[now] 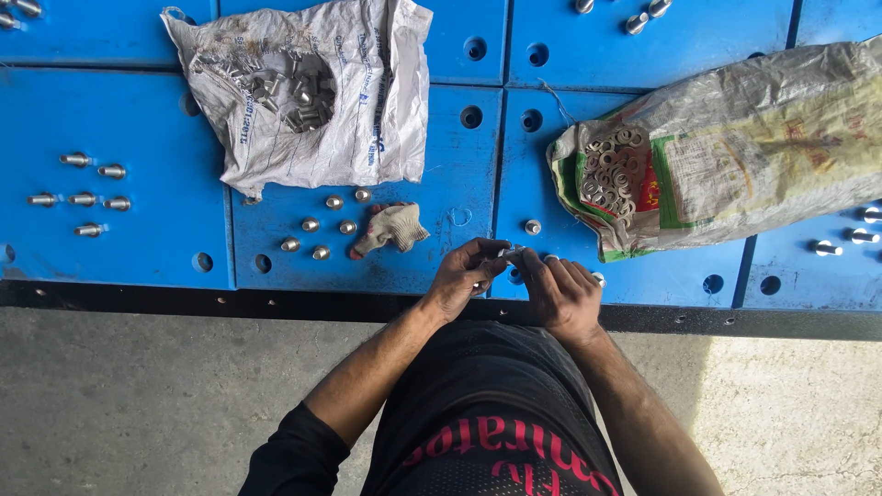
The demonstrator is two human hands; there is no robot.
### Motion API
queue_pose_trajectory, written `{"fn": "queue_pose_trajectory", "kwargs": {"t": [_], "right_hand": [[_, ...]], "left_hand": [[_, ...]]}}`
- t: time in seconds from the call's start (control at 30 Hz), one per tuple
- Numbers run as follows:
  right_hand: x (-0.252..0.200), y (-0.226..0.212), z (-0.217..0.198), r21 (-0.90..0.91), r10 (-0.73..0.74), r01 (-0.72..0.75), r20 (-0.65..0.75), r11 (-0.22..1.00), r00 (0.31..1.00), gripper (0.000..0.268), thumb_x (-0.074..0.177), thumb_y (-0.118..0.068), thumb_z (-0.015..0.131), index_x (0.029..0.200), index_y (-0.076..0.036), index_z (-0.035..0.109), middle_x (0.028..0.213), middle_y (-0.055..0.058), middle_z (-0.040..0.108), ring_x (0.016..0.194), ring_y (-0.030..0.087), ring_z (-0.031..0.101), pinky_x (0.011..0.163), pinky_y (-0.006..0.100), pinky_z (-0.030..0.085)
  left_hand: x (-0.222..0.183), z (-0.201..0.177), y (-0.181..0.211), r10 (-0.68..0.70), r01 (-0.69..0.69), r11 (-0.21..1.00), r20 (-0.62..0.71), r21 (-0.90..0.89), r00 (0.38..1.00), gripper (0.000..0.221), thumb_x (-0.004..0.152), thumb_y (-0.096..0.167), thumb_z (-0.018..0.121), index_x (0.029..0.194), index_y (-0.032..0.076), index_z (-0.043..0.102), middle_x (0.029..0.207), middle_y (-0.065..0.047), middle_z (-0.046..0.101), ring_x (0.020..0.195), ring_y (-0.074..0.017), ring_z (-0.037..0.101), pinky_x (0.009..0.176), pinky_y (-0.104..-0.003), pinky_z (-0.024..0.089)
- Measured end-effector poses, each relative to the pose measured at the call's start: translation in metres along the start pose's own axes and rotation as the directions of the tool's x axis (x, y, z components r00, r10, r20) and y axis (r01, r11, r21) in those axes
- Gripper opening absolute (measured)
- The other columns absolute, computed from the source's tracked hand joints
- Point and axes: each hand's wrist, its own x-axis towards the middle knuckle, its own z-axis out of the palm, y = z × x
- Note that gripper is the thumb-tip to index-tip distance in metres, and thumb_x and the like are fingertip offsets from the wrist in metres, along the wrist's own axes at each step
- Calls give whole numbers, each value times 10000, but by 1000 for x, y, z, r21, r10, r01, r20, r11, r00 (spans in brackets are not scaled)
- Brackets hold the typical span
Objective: Sorting metal valves, couplers, and washers on a blue industrial modular surface.
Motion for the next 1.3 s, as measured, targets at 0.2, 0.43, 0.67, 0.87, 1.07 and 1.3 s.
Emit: {"fn": "queue_pose_trajectory", "kwargs": {"t": [0.2,0.43,0.67,0.87,1.07,1.3], "right_hand": [[0,6,-37,173,-68,80,-76,982,995,273,958,-171,799,1155,-33,670,733,36,619,603,148,603,534,334,480],[-3,9,-69,421,330,-420,272,804,904,288,1018,-84,628,1300,-29,620,811,93,687,677,201,701,569,332,544],[-49,31,-67,334,430,-508,282,794,858,234,1049,-143,582,1270,-75,546,900,115,755,706,234,746,544,365,565],[-124,113,-26,-162,692,-689,360,707,625,207,1107,-292,494,1269,-164,493,854,146,757,661,369,717,532,494,514],[-165,150,8,-310,777,-731,420,608,468,298,1112,-390,440,1316,-173,429,865,184,744,633,377,704,514,488,519],[-157,145,-25,339,897,-909,279,241,342,387,1176,-376,458,1164,-11,587,778,91,606,629,119,525,524,293,432]], "left_hand": [[-4,23,11,5,20,985,144,-172,990,386,911,252,787,1233,66,682,874,25,670,613,-30,483,515,-193,364],[2,39,16,4,2,1000,227,-24,974,383,953,295,788,1240,55,702,816,25,624,633,-33,491,518,-187,366],[16,41,-15,-67,-19,940,239,342,969,356,955,366,749,1176,88,721,896,19,747,690,-46,586,558,-233,463],[9,10,-26,382,-110,301,-14,947,924,289,955,357,765,1047,92,694,888,-50,706,811,-194,678,696,-371,549],[12,-7,-30,529,-46,-37,58,998,846,419,828,290,823,1082,33,611,986,-130,653,906,-287,646,769,-435,537],[24,-11,-48,392,66,202,-143,977,909,260,920,249,754,1063,57,653,906,-85,694,775,-191,690,664,-374,559]]}}
